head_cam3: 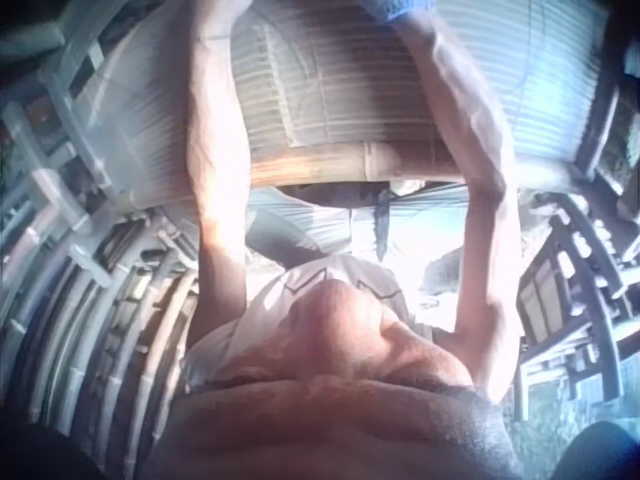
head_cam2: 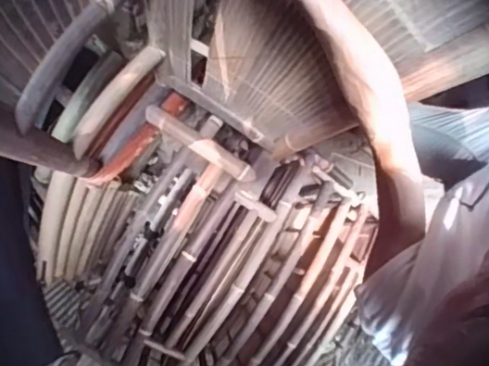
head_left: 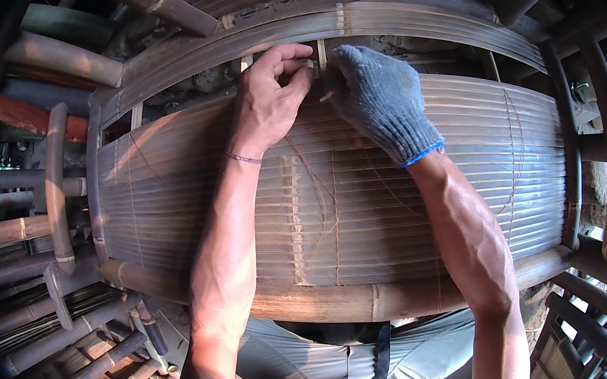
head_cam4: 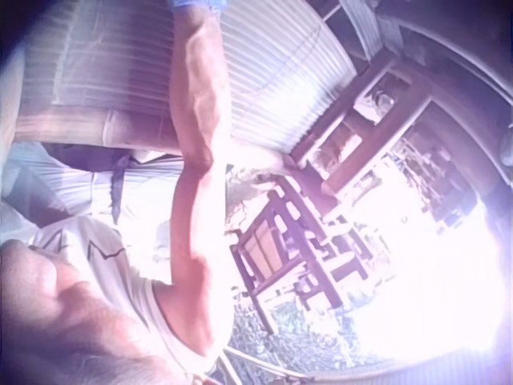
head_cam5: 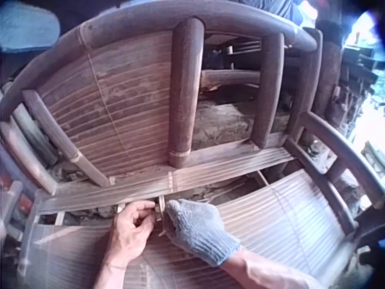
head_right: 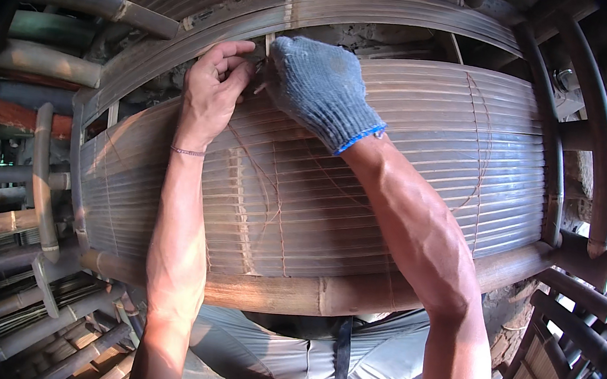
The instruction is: The person weaves thin bamboo strips into a larger bamboo frame using both hands. They repeatedly pass the strips through the frame's openings and pull them tight to secure the weave.
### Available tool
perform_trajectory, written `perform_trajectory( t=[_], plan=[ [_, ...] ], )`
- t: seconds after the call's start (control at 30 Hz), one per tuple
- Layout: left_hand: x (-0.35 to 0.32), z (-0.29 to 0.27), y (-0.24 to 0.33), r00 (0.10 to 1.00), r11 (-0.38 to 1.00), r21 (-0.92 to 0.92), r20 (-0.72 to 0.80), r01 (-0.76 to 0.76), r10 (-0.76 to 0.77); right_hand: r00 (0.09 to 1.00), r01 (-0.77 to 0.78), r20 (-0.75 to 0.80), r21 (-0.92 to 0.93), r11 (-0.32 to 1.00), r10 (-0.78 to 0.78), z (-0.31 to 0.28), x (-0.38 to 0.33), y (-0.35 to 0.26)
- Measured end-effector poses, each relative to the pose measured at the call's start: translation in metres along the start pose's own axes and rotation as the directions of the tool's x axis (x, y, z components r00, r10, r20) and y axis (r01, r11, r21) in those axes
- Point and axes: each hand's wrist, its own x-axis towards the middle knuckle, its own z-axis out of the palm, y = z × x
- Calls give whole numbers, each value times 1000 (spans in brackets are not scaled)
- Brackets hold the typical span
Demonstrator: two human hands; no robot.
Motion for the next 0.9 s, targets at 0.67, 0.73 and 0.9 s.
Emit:
perform_trajectory(
  t=[0.67, 0.73, 0.9],
  plan=[
    [-4, 10, 6, 961, 899, 346, 42, -270, 272, 1000, 14, -15, 479, 878, -7, -30, -6, 48],
    [-3, 15, -2, 946, 868, 395, 10, -300, 323, 999, 33, -27, 467, 884, -23, -28, -6, 45],
    [4, 6, -9, 971, 912, 355, -39, -206, 235, 998, 53, -28, 206, 977, -48, -16, -3, 33]
  ],
)
